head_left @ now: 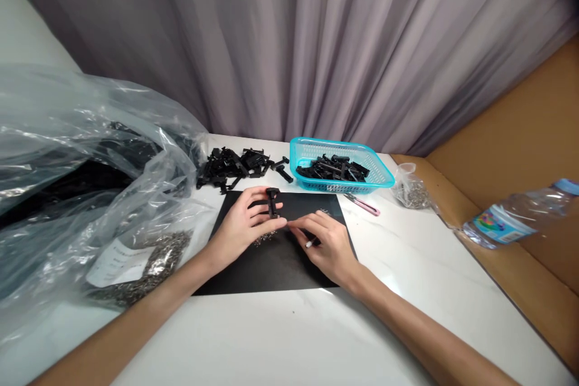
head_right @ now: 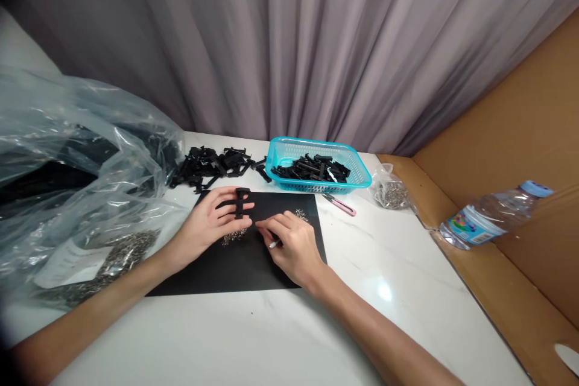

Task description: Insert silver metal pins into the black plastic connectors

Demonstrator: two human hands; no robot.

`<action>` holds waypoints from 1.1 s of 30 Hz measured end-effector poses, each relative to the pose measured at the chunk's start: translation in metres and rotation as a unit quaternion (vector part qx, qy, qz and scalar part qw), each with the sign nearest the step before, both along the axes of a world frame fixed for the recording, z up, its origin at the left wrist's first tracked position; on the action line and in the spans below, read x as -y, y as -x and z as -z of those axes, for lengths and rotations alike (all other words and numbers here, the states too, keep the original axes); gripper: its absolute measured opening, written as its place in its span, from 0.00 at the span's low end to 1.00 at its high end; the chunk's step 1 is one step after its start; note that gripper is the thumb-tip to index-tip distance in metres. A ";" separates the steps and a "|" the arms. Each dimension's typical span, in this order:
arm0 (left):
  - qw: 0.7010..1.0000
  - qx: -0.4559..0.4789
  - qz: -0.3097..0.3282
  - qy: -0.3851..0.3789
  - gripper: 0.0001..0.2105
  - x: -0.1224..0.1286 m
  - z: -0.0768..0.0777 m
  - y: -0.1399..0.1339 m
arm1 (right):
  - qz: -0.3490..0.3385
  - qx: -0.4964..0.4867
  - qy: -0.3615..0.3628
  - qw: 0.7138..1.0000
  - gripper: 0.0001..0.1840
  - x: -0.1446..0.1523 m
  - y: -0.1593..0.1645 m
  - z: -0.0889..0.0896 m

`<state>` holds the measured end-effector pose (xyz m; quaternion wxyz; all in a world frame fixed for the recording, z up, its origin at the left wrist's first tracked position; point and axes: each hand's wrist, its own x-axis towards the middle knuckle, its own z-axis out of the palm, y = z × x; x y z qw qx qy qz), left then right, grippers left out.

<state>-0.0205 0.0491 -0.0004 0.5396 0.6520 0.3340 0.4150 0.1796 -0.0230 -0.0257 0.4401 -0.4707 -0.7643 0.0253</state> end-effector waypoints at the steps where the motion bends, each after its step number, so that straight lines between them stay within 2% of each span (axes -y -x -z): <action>1: 1.000 -0.016 -0.003 -0.025 0.30 0.000 0.003 0.001 | 0.002 -0.017 0.005 1.000 0.08 0.001 0.000 0.000; 4: 0.990 -0.081 -0.017 -0.113 0.31 0.000 0.007 0.005 | 0.015 -0.076 0.040 0.996 0.04 0.002 -0.001 -0.003; 9: 0.950 -0.169 -0.059 -0.256 0.30 0.004 0.006 0.007 | -0.005 -0.166 0.118 0.979 0.04 0.003 -0.004 -0.009; 14: 0.907 -0.231 -0.057 -0.347 0.31 0.005 0.005 0.010 | -0.034 -0.233 0.178 0.956 0.07 0.003 -0.006 -0.010; 18: 0.891 -0.257 -0.049 -0.371 0.31 0.007 0.003 0.011 | -0.041 -0.245 0.192 0.949 0.08 0.003 -0.006 -0.012; 26: 0.883 -0.273 -0.031 -0.380 0.30 0.015 -0.005 0.007 | -0.052 -0.227 0.181 0.956 0.07 0.004 -0.006 -0.013; 33: 0.880 -0.286 -0.036 -0.376 0.30 0.013 -0.004 0.007 | -0.035 -0.203 0.173 0.963 0.04 0.003 -0.007 -0.012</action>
